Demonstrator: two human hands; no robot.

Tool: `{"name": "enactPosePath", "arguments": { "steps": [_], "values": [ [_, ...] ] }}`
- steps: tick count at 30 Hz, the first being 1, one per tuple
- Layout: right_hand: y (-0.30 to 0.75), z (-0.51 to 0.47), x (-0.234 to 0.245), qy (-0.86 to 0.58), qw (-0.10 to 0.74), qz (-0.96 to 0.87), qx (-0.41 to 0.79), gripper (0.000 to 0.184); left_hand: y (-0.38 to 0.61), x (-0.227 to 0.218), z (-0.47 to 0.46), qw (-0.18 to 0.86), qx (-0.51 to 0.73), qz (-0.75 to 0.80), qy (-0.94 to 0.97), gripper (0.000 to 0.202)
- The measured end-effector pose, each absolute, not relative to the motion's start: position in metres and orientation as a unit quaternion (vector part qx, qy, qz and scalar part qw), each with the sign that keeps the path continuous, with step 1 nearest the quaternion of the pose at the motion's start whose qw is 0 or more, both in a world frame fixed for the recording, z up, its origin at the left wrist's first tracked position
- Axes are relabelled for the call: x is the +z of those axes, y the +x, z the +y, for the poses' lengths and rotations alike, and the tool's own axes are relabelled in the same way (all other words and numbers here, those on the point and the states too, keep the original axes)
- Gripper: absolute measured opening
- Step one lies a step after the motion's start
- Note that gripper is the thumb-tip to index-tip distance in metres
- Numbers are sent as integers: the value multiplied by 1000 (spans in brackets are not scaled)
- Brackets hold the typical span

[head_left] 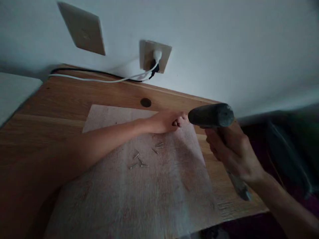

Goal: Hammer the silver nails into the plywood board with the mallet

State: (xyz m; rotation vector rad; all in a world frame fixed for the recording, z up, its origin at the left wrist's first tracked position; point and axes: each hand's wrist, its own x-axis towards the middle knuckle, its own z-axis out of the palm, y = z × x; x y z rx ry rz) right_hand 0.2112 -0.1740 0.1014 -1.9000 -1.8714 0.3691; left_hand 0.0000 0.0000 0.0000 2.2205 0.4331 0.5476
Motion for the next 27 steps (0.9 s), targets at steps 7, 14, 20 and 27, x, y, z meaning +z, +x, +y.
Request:
{"name": "enactPosePath", "arguments": {
  "steps": [7,14,20,27],
  "values": [
    [202,-163,90,-661,183,-708,166,24,-2,-6,-2,384,241,170,875,43],
    [201,-168,100,-685,205,-684,147,33,-2,-4,0,386,236,160,877,36],
    [197,-167,88,-692,203,-672,166,30,-2,-4,-1,382,245,166,875,36],
    [192,-174,60,-697,209,-653,208,29,-1,-7,-3,388,265,172,866,38]
  ]
}}
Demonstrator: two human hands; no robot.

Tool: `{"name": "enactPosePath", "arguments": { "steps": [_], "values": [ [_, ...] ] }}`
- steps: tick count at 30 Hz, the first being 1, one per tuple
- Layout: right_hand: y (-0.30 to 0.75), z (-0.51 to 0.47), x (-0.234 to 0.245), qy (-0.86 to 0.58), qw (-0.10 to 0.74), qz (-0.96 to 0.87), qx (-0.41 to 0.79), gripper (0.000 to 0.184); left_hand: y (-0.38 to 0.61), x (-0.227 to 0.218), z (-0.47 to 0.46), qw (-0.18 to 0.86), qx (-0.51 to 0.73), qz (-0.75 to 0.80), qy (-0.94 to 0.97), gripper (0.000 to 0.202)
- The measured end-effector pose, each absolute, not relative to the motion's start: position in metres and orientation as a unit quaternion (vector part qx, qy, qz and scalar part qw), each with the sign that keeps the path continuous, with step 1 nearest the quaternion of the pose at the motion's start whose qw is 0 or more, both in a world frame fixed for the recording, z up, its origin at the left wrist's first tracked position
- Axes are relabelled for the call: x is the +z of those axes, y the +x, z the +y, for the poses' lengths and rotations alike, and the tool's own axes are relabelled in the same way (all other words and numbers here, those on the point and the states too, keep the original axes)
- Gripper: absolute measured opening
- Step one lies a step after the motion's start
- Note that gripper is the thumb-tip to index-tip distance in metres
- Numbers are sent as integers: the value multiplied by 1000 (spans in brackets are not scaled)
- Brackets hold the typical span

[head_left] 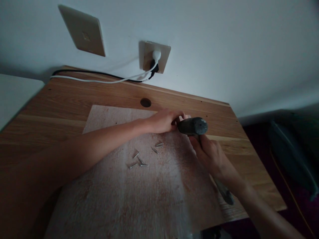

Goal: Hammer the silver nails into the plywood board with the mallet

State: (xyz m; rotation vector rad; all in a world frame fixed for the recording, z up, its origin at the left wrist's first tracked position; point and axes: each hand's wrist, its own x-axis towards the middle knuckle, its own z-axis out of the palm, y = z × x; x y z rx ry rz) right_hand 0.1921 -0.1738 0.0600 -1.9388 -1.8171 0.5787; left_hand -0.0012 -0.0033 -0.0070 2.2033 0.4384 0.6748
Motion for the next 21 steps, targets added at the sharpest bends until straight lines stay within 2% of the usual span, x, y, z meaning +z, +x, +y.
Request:
{"name": "enactPosePath", "arguments": {
  "steps": [6,14,21],
  "values": [
    [201,-175,48,-700,247,-624,243,40,-1,-5,-2,391,259,191,862,46],
    [212,-173,33,-679,298,-604,292,47,-4,-2,3,391,254,191,864,45],
    [209,-176,40,-661,331,-610,285,46,-7,-5,3,372,252,198,871,29]
  ]
}}
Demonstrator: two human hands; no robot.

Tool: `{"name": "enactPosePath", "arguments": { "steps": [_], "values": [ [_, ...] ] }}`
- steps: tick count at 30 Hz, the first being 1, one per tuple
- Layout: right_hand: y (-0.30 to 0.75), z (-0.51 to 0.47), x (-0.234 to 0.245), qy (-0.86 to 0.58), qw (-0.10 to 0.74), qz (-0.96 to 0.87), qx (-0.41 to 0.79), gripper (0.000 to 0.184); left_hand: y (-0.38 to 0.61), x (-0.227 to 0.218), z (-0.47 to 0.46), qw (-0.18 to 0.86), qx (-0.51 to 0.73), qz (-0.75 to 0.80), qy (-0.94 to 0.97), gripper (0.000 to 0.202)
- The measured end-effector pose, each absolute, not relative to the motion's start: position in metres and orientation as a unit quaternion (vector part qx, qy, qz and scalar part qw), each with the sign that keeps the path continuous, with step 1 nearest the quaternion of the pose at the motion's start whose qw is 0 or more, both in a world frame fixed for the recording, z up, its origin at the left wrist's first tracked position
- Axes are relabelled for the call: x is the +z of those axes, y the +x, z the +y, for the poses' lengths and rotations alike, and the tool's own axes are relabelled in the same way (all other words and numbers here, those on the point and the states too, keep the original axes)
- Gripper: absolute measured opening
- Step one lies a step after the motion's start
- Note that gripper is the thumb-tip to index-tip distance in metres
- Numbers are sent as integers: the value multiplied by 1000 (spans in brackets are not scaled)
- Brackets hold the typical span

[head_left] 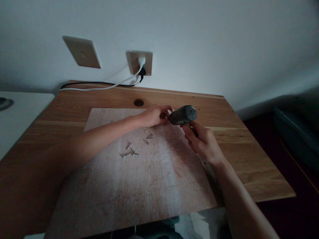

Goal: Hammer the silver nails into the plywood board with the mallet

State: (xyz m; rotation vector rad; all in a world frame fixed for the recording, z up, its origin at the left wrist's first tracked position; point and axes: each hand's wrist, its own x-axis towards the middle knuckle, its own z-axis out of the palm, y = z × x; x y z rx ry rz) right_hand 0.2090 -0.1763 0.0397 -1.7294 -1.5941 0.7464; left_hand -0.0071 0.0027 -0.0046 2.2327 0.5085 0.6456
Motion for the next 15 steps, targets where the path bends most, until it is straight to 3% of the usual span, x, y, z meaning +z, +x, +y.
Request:
{"name": "enactPosePath", "arguments": {
  "steps": [5,10,15],
  "values": [
    [213,-175,41,-662,361,-600,268,47,-31,13,2,329,240,214,888,42],
    [218,-169,36,-668,371,-589,262,50,-75,44,-15,289,191,197,917,13],
    [218,-168,36,-667,372,-588,266,56,-87,48,-44,250,107,167,948,6]
  ]
}}
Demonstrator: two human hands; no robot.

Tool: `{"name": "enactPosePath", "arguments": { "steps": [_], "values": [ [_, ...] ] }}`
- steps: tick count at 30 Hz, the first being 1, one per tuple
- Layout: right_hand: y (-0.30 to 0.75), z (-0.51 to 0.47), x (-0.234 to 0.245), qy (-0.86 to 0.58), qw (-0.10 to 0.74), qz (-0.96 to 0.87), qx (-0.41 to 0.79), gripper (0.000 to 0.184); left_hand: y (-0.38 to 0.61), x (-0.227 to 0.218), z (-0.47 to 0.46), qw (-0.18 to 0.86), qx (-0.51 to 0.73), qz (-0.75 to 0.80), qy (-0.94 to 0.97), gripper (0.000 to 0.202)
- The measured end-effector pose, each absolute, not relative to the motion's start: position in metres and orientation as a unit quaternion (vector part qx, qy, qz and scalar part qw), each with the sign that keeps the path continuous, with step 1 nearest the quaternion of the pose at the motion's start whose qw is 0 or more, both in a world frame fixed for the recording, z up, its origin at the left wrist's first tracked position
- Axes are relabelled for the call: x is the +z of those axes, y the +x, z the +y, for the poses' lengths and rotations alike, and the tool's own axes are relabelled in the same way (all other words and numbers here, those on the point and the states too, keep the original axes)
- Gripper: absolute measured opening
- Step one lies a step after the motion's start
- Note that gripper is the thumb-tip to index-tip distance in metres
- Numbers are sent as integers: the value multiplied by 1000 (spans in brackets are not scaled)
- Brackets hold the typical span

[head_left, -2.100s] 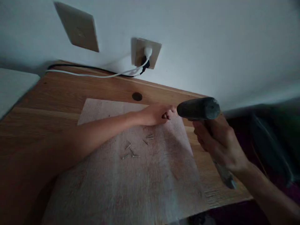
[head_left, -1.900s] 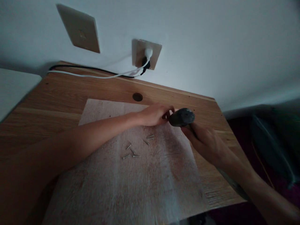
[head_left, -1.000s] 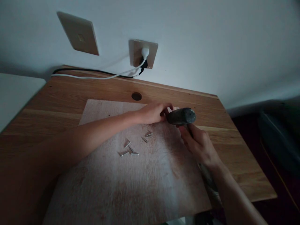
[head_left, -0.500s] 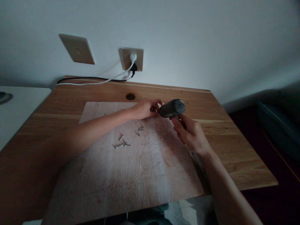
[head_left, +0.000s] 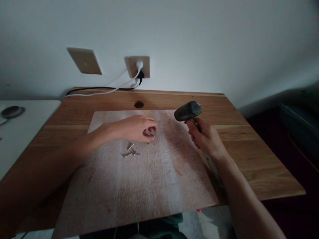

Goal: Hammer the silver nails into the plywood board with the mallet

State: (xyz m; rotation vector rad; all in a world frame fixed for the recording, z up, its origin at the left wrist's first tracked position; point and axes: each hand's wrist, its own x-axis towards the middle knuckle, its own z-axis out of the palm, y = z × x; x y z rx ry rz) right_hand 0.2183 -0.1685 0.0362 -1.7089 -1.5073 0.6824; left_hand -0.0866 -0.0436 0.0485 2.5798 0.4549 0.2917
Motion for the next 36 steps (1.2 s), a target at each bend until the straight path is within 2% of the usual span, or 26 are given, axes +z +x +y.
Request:
{"name": "enactPosePath", "arguments": {
  "steps": [8,13,18,22,25,33,36],
  "values": [
    [218,-170,35,-672,368,-587,261,57,-79,53,-49,205,55,148,966,28],
    [218,-170,36,-672,364,-589,262,58,-83,57,-52,222,53,152,962,27],
    [216,-172,38,-670,362,-591,267,55,-83,60,-45,283,83,152,943,26],
    [217,-172,36,-666,364,-590,276,49,-73,57,-26,334,156,186,911,7],
    [217,-171,33,-661,365,-587,291,49,-59,42,-12,348,221,222,884,12],
    [218,-170,32,-665,378,-559,319,63,-43,3,-15,320,286,244,870,29],
    [219,-170,33,-666,379,-552,327,64,-44,2,-15,307,294,248,870,26]
  ]
}}
